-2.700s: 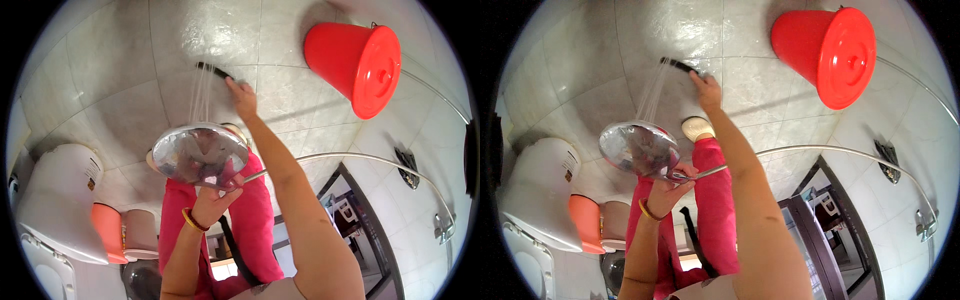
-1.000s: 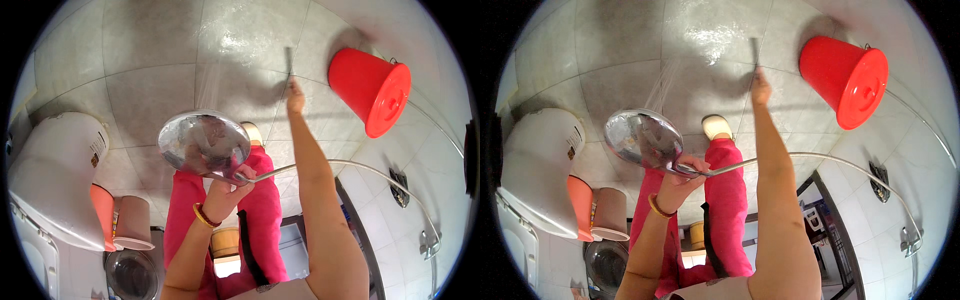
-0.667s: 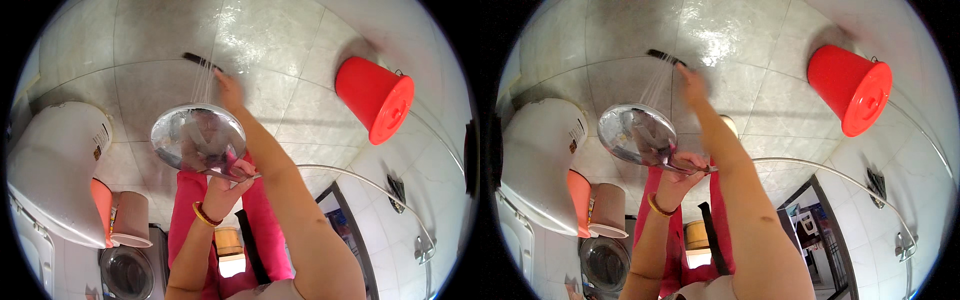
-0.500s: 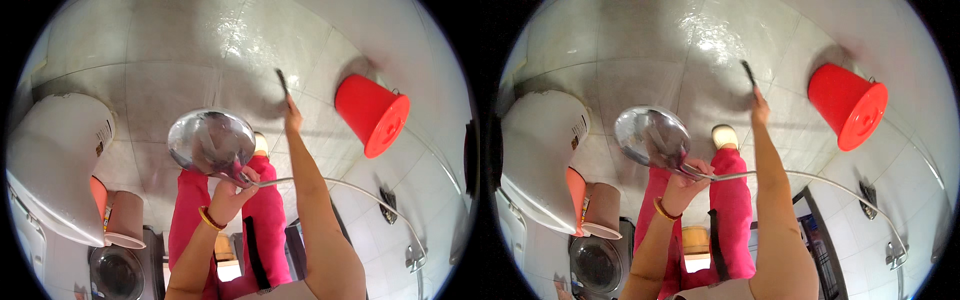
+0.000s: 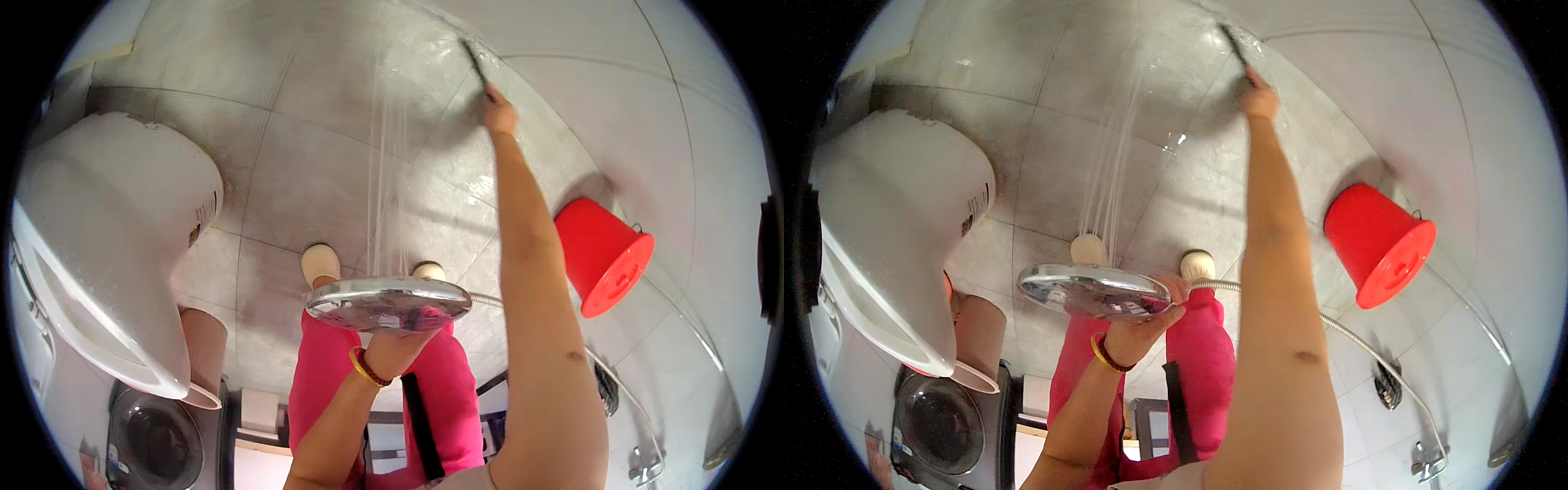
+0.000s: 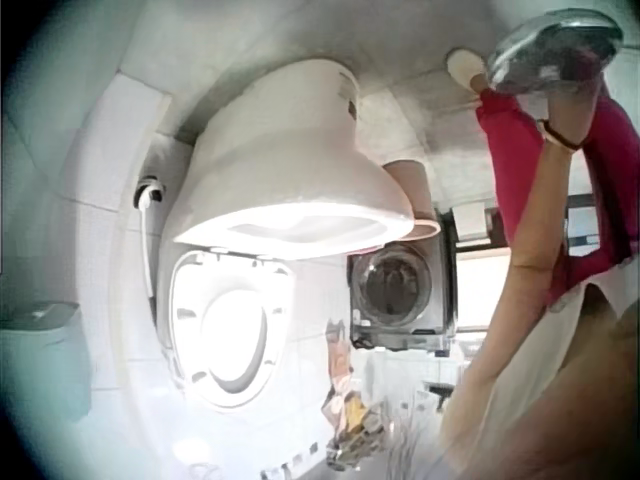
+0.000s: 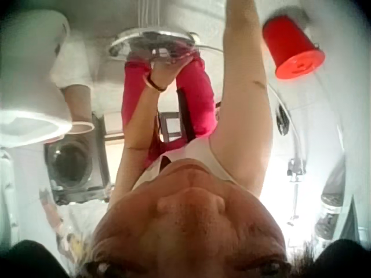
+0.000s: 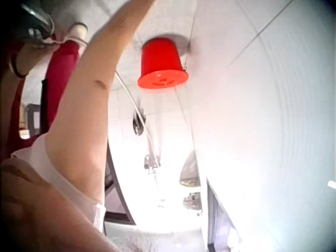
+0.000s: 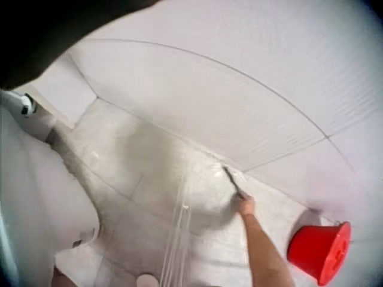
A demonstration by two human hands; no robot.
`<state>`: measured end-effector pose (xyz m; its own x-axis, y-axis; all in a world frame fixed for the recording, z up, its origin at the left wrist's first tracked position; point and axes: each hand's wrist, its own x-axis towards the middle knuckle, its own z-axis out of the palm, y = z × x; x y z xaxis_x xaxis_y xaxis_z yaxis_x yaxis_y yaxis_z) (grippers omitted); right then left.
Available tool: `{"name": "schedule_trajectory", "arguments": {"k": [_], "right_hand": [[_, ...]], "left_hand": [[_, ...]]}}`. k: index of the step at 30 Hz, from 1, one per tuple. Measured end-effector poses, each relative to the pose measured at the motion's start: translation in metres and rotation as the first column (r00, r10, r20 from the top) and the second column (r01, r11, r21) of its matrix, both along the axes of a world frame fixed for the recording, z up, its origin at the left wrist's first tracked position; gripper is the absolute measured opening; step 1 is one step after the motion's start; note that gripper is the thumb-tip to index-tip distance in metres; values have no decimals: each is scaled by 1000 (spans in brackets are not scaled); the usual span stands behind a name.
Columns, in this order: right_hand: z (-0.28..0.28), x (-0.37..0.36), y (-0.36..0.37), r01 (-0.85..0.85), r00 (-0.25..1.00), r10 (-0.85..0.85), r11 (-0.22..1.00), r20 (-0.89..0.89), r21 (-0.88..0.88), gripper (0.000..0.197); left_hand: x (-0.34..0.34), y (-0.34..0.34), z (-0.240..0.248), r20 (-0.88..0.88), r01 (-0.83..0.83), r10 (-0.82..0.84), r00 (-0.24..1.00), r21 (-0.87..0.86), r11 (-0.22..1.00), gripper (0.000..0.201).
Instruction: The person cleans the bathroom floor by scrubbing it with a brush, pouring water from a bucket and a smaller container into the toilet and onto the floor, and rinsing the floor using a shower head.
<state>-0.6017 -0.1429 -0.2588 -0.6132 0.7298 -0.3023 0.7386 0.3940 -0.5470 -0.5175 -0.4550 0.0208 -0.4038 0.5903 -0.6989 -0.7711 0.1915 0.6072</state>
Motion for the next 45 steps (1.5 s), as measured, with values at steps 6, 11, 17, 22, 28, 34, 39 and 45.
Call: {"name": "schedule_trajectory", "arguments": {"k": [6, 11, 17, 22, 28, 34, 39, 45], "right_hand": [[11, 118, 57, 372, 905, -372, 928, 209, 40, 40], [-4, -38, -38, -287, 927, 287, 957, -241, 35, 26], [13, -124, -157, -664, 746, 660, 747, -94, -21, 33], [30, -21, -98, -429, 883, 452, 887, 129, -174, 33], [74, -101, -214, -440, 751, 596, 772, 285, -458, 33], [22, -191, -215, -804, 586, 757, 587, 288, 92, 32], [95, -173, -95, -751, 621, 581, 633, 526, 187, 37], [137, -152, -114, -791, 484, 662, 611, 573, -38, 32]], "left_hand": [[-7, -12, 6, 105, -82, 84, 991, -23, 996, 22], [-10, -8, 6, 73, -187, 186, 980, 10, 982, 18], [-20, -14, 9, -54, -219, 221, 974, 39, 975, 24], [-43, -21, 15, -45, -286, 288, 956, 55, 957, 14], [-52, -48, 14, 80, -563, 560, 825, 28, 826, 17], [-70, -48, 20, 8, -386, 387, 922, 87, 918, 18], [-79, -53, 18, -79, -474, 496, 865, 196, 858, 10], [-87, -48, 13, -279, -404, 469, 838, 260, 877, 11]]}}
